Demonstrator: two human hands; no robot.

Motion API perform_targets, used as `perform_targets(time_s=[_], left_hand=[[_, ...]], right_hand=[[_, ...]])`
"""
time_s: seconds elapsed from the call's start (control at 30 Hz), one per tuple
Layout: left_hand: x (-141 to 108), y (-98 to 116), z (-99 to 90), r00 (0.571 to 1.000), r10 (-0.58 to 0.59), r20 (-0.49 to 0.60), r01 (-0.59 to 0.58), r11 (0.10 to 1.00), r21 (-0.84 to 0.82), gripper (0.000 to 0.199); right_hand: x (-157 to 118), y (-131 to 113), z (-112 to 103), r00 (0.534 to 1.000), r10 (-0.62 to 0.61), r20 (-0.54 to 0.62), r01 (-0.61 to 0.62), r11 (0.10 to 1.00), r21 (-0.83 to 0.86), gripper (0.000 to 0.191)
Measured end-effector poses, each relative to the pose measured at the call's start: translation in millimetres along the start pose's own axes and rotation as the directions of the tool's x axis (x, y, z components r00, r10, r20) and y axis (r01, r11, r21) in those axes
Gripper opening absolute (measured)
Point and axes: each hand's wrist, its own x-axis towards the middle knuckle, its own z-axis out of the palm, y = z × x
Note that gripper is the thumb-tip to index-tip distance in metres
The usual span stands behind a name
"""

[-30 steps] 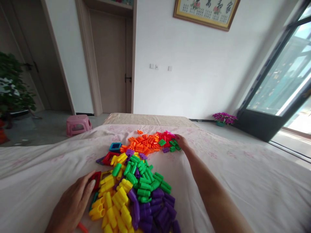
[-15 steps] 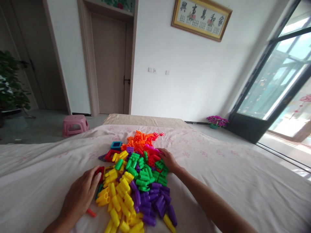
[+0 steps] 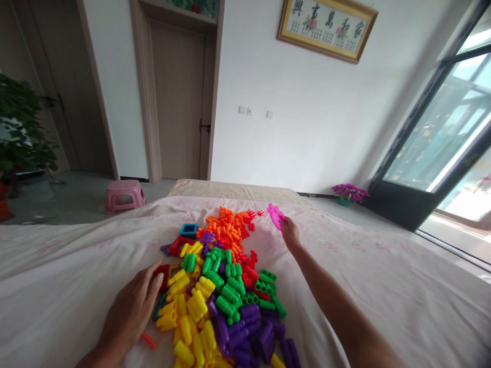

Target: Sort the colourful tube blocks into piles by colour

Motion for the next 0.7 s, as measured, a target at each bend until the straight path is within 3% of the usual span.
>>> perform_targets(time_s=[0.07,0.17,0.33,0.53,0.7], left_hand=[[1,2,-1.5,1.000,-0.004,-0.001,0.004,1.000,0.002,0.040],[1,5,-3.0,1.000,-0.022,0.008,0.022,1.000,0.006,0.039],[2,11,-6.0,0.999,-0.035,-0.001,0.035,0.999,0.003,0.038],[2,11,-5.3,0.999,-0.046,0.010,0.046,0.999,0.002,0.038],[2,10,-5.1,0.998,-0.056,0.022,0.056,0.998,-0.012,0.039]], right_hand=[[29,7,3,0.995,0.084,-0.050,-0.089,0.991,-0.100,0.046],[55,11,19,0.991,0.129,-0.038,-0.134,0.978,-0.161,0.046],[75,2,66,0.990,0.029,0.136,-0.005,0.985,-0.173,0.039],[69,-22,113,0.915,-0.179,0.362,0.203,0.979,-0.030,0.032],[38,-37,115,0.838,-0.288,0.463,0.274,0.957,0.099,0.034]])
